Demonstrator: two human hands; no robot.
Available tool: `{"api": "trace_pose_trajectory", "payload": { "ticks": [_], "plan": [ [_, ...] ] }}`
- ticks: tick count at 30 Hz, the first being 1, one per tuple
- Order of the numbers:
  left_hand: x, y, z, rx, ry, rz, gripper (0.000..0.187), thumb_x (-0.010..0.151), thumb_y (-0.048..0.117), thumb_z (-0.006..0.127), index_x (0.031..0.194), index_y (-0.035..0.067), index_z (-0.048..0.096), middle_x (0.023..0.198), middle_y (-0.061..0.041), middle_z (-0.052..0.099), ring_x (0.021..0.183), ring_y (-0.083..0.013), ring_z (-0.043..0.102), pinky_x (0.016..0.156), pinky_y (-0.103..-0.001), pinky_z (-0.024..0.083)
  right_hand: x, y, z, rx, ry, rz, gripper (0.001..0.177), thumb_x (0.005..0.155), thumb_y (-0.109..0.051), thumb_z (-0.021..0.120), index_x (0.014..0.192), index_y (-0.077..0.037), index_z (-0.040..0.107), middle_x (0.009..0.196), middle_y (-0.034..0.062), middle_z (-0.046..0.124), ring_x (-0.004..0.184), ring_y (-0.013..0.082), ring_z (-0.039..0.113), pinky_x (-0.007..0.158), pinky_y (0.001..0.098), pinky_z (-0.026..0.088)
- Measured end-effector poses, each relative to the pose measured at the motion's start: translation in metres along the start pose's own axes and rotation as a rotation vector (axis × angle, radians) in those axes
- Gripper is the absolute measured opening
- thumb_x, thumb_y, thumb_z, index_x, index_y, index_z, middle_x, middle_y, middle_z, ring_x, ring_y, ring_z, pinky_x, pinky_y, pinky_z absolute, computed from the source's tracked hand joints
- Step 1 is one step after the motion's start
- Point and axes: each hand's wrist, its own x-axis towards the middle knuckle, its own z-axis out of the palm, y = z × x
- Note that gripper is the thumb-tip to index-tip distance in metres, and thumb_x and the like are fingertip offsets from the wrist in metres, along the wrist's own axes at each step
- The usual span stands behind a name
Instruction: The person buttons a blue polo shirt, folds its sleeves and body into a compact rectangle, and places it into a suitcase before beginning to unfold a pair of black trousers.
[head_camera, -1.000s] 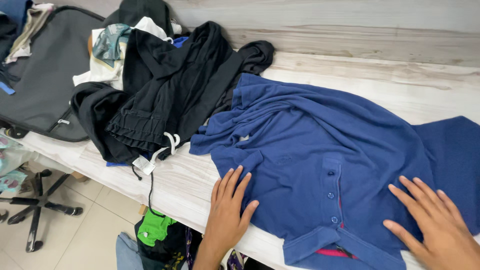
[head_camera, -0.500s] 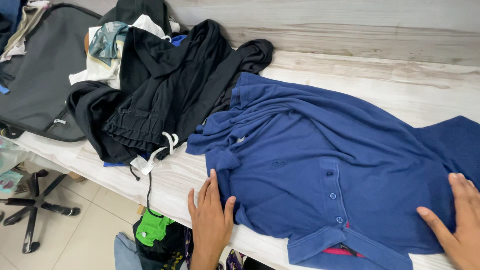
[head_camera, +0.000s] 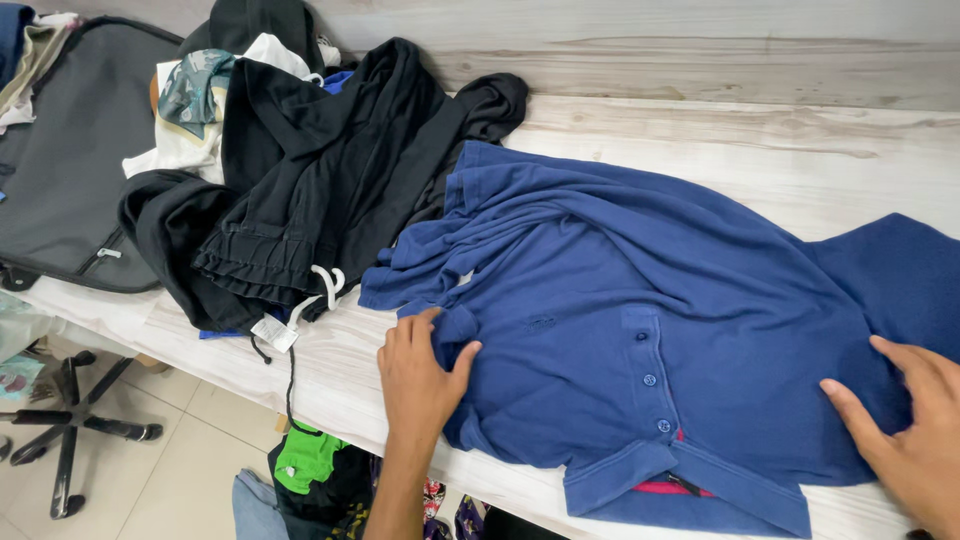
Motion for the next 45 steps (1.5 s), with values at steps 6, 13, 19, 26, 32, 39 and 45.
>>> {"api": "trace_pose_trajectory", "payload": {
  "ticks": [6,13,19,26,32,39,45],
  "plan": [
    [-0.014,-0.078,0.004,-0.454,0.093,-0.234,0.019,0.091,0.012,0.078,0.105,0.001,0.071,0.086,-0.004,0.07,0.079,-0.0173,0.064,0.074,-0.031,0.051,0.019,-0.053,-0.037,-0.312,-0.045,-0.027,0.057,0.077,-0.034,0.088,0.125,-0.006,0.074,0.129,0.0106,0.068,0.107,0.0302,0.066,0.101,0.0405,0.054],
    [-0.074,-0.172,-0.057,-0.471,0.602,-0.549,0.017,0.107,0.011,0.071,0.116,-0.001,0.064,0.095,-0.002,0.064,0.08,-0.0075,0.056,0.071,-0.023,0.044,0.005,-0.021,-0.012,-0.072,0.002,-0.064,0.052,0.09,-0.035,0.084,0.13,-0.003,0.072,0.126,0.0145,0.063,0.112,0.0279,0.061,0.106,0.0362,0.052],
    [-0.062,-0.059,-0.043,-0.136,0.288,-0.349,0.023,0.094,0.011,0.073,0.112,-0.002,0.068,0.098,-0.01,0.066,0.089,-0.0229,0.061,0.081,-0.033,0.048,0.004,-0.029,-0.007,0.059,0.0,-0.067,0.044,0.089,-0.023,0.085,0.125,-0.002,0.07,0.123,0.0129,0.064,0.108,0.024,0.063,0.097,0.0316,0.054],
    [-0.023,0.004,0.015,0.023,-0.254,0.06,0.072,0.094,0.042,0.064,0.151,0.003,0.043,0.16,-0.018,0.038,0.15,-0.0354,0.028,0.121,-0.054,0.017,0.014,-0.062,-0.044,0.074,0.02,-0.084,0.038,0.087,-0.013,0.085,0.123,-0.004,0.073,0.121,0.0123,0.073,0.096,0.0212,0.072,0.091,0.0311,0.056],
    [0.009,-0.069,0.006,0.232,-0.302,0.085,0.077,0.093,0.051,0.057,0.155,0.01,0.039,0.165,-0.009,0.032,0.153,-0.0291,0.025,0.121,-0.055,0.015,0.006,-0.041,-0.049,0.103,0.131,-0.046,0.02,0.109,-0.006,0.077,0.125,-0.003,0.066,0.129,0.0108,0.069,0.121,0.021,0.067,0.11,0.0289,0.051],
    [-0.001,-0.091,-0.002,0.266,-0.281,0.113,0.081,0.091,0.053,0.056,0.156,0.008,0.037,0.166,-0.01,0.031,0.154,-0.0286,0.024,0.121,-0.054,0.015,0.036,-0.071,-0.066,-0.117,-0.012,-0.146,0.05,0.085,-0.023,0.075,0.129,0.001,0.067,0.132,0.0207,0.07,0.128,0.0331,0.066,0.108,0.0391,0.053],
    [-0.019,-0.074,-0.008,0.242,-0.291,0.143,0.085,0.088,0.052,0.06,0.152,0.001,0.039,0.164,-0.016,0.031,0.153,-0.032,0.024,0.121,-0.054,0.016,0.039,-0.096,-0.073,-0.427,-0.358,-0.154,0.075,0.077,-0.062,0.066,0.132,-0.012,0.066,0.112,0.0093,0.074,0.1,0.0218,0.073,0.082,0.0337,0.06]
  ]
}}
